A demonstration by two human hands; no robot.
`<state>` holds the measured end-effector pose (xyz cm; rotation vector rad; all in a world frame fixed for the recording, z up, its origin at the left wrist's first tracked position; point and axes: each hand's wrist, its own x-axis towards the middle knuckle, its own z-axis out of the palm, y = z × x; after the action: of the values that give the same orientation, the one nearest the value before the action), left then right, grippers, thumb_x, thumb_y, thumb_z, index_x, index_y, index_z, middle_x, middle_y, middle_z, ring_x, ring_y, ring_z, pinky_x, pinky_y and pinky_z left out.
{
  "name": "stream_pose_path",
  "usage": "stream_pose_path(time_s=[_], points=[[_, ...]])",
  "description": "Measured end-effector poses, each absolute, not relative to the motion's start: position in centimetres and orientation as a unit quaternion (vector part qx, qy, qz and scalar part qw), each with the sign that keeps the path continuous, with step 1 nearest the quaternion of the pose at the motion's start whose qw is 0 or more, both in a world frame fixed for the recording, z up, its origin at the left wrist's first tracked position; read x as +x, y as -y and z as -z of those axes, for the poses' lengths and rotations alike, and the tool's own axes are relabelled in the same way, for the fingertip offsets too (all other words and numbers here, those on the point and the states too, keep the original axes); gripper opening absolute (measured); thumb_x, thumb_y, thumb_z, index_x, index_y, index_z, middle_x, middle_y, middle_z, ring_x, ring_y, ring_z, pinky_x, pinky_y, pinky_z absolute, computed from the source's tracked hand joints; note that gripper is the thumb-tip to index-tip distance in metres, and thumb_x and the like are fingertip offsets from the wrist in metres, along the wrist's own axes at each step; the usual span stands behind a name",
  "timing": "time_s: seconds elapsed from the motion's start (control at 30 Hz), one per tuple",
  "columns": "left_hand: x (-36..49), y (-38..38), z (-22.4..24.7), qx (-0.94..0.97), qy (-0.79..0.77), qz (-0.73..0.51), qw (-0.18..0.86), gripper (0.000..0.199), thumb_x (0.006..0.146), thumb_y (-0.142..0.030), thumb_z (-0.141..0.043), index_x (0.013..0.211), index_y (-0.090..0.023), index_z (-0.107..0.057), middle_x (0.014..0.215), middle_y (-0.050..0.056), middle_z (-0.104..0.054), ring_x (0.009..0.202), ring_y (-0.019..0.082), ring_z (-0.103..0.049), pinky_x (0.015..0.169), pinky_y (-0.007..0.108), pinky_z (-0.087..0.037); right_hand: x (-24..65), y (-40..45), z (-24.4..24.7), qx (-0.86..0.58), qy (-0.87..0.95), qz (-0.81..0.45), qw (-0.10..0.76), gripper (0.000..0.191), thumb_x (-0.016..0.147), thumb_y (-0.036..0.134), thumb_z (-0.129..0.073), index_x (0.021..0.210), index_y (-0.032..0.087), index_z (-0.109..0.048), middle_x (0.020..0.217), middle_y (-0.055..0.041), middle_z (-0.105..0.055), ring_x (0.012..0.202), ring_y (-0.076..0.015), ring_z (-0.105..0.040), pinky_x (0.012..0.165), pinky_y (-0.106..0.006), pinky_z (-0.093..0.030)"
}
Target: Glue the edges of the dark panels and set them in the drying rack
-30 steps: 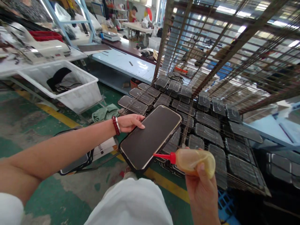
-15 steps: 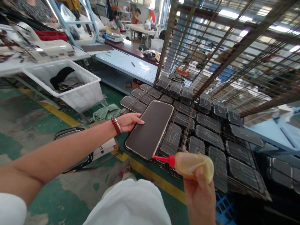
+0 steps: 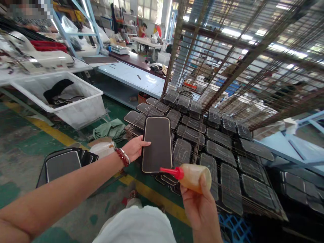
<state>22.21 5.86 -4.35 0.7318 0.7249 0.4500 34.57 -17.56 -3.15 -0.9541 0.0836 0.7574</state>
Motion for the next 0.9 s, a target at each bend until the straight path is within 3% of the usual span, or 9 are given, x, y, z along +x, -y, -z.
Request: stream_pose_path(time_s=[0.17,0.4,0.63,0.73,0.9], points=[[22.9,-3.5,3.3,0.362,-0.314,-0.13,0.868,0.031,0.069,0.002,-0.058,0.097,-0.011,-0.063,0.079,0.011,-0.075,0.067,0.023,-0.072,0.063,0.034,-0.06,39.8,14.5,1.8,-0.478,0.076,-0.246,0.84,0.046,0.069,0.04,-0.085,0.104,0.022,-0.061,0.101,-0.0022,-0.066,0.086,-0.0177,-0.065,0.063,-0.027,-0.058],[23.9,-2.2,2.2,0.369,-0.283,-0.054,0.884,0.03,0.068,0.001,-0.058,0.095,-0.011,-0.062,0.078,0.01,-0.074,0.067,0.021,-0.072,0.064,0.03,-0.059,42.0,13.0,2.4,-0.509,0.144,-0.133,0.838,0.053,0.066,0.035,-0.087,0.111,0.028,-0.058,0.108,0.0023,-0.062,0.098,-0.0147,-0.06,0.086,-0.031,-0.052],[24.1,-3.8,2.1,0.383,-0.278,-0.038,0.88,0.029,0.065,0.001,-0.059,0.091,-0.012,-0.061,0.076,0.009,-0.073,0.065,0.021,-0.071,0.061,0.031,-0.058,40.2,17.3,1.5,-0.571,0.224,-0.239,0.753,0.059,0.07,0.037,-0.083,0.122,0.025,-0.058,0.106,-0.008,-0.066,0.094,-0.0269,-0.065,0.086,-0.045,-0.053],[24.1,-4.3,2.2,0.385,-0.262,-0.017,0.885,0.029,0.065,0.0,-0.06,0.091,-0.012,-0.061,0.078,0.01,-0.073,0.067,0.021,-0.072,0.062,0.031,-0.058,40.7,17.9,0.7,-0.589,0.235,-0.157,0.757,0.057,0.072,0.035,-0.082,0.122,0.024,-0.058,0.104,-0.0076,-0.066,0.093,-0.0266,-0.066,0.09,-0.047,-0.052],[24.7,-4.5,2.3,0.38,-0.252,0.014,0.89,0.03,0.065,-0.001,-0.061,0.092,-0.012,-0.06,0.077,0.009,-0.073,0.066,0.02,-0.071,0.062,0.03,-0.058,40.0,16.7,0.0,-0.559,0.262,-0.036,0.786,0.053,0.078,0.027,-0.077,0.124,0.025,-0.051,0.118,-0.0097,-0.064,0.11,-0.0298,-0.062,0.1,-0.054,-0.044]])
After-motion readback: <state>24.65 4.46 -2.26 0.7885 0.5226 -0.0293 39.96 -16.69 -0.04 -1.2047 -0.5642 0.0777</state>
